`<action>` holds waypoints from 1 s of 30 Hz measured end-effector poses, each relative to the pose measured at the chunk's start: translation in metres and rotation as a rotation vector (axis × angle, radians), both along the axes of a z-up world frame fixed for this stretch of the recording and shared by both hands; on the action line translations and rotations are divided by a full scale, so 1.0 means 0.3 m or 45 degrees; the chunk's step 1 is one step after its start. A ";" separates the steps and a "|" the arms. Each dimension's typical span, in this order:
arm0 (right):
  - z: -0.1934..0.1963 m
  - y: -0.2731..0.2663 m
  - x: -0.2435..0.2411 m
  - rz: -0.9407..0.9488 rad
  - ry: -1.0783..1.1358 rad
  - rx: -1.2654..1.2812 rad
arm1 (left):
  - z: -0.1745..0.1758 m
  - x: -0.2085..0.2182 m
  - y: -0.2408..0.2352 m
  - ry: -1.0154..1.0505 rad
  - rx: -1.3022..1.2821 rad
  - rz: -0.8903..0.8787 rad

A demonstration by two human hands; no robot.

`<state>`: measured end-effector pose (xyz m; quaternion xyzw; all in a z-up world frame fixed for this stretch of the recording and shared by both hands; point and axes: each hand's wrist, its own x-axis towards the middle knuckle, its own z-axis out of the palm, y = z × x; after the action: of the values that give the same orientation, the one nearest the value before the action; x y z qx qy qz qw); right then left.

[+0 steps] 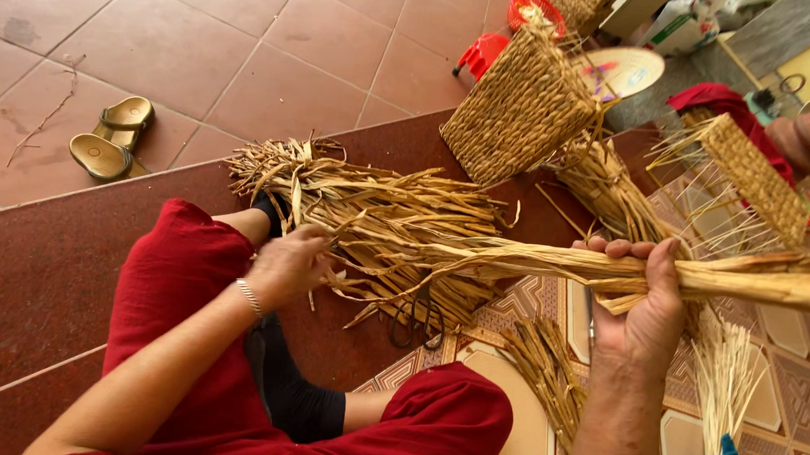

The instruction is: The person sits on the floor and uses shears to trim the ends of a bundle of dried leaves. They repeatedly gather sections of the bundle, cut the uneven ends, and place the trimmed pieces aside. A knife and a blue cloth are visible nearby.

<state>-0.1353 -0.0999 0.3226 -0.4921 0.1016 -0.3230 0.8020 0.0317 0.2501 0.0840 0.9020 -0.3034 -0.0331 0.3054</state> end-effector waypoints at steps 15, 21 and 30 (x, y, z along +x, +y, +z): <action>0.407 0.072 0.080 -0.073 0.079 -0.290 | 0.386 -0.050 -0.448 0.646 -0.726 -0.915; 0.346 -0.172 0.018 -0.184 0.147 -0.413 | 0.361 0.100 -0.346 0.101 -0.329 -0.678; -0.272 -0.060 -0.127 -0.747 0.019 -0.833 | 0.234 0.273 -0.413 -1.251 -0.065 0.198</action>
<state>-0.1736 -0.1180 0.2409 -0.6727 0.1352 -0.5486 0.4777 0.1136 0.1263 0.1542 0.8232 -0.3440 0.4262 0.1498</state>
